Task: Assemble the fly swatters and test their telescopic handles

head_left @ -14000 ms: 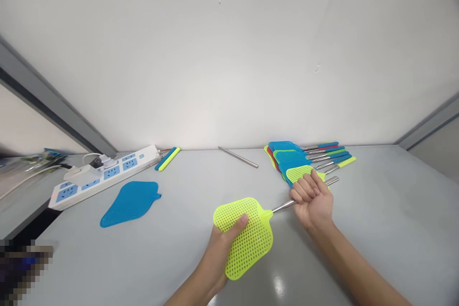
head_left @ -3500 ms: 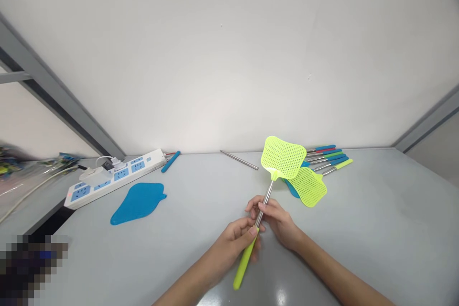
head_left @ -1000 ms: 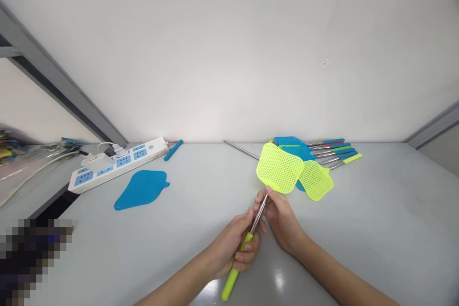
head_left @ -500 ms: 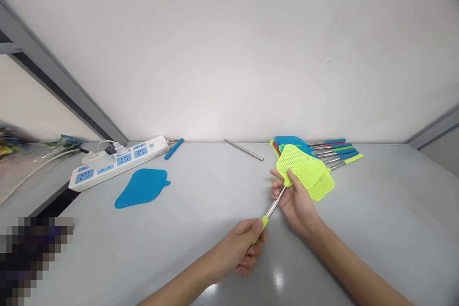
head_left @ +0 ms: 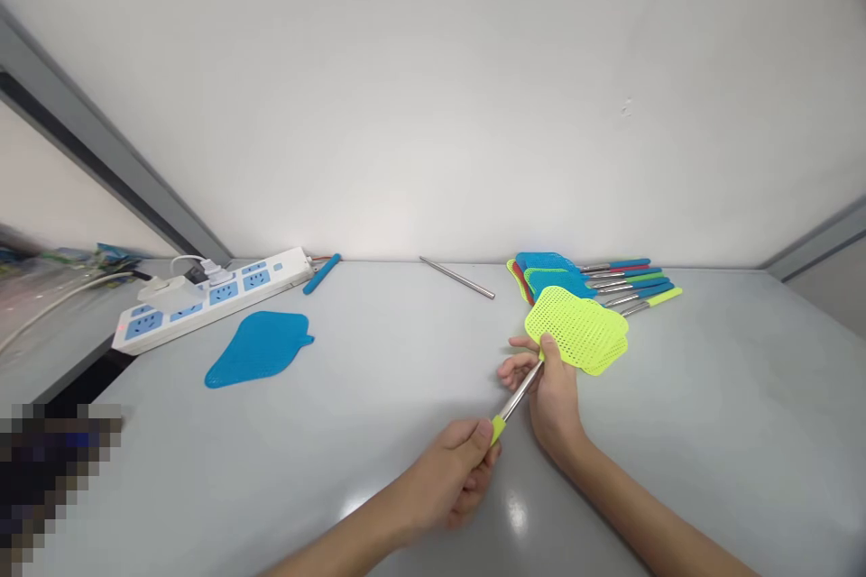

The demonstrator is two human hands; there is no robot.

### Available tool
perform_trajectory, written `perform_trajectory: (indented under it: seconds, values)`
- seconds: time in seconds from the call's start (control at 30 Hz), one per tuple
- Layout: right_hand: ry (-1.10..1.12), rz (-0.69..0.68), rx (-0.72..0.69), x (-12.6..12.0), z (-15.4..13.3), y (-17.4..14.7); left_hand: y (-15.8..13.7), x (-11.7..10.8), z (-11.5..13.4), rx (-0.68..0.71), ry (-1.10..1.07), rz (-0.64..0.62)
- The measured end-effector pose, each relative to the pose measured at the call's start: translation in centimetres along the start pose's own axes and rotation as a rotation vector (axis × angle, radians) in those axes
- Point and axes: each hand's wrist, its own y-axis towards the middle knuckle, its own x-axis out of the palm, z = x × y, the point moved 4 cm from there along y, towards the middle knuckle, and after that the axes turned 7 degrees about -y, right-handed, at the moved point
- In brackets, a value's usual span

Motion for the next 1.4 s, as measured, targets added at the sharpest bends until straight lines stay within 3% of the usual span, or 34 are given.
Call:
perform_trajectory:
  seconds: [0.2,0.43,0.6,0.97,1.17,1.4]
  values:
    - [0.019,0.035,0.023,0.2,-0.1,-0.6,0.0,-0.2,-0.2,-0.052,-0.072,-0.031]
    - [0.038,0.065,0.056,0.4,0.0,-1.5,0.1,0.0,0.1,-0.097,-0.224,-0.185]
    - [0.047,0.049,0.079,0.5,0.1,-1.6,0.3,-0.1,-0.2,-0.146,-0.325,-0.219]
    - [0.069,0.034,0.069,0.5,0.0,-1.7,0.4,-0.1,0.0,-0.167,-0.376,-0.301]
    - [0.048,-0.062,0.103,0.4,0.0,-0.8,0.6,0.3,0.1,-0.131,-0.354,-0.353]
    - [-0.021,-0.172,0.102,0.4,0.1,0.0,0.9,0.3,0.7,0.035,-0.277,-0.365]
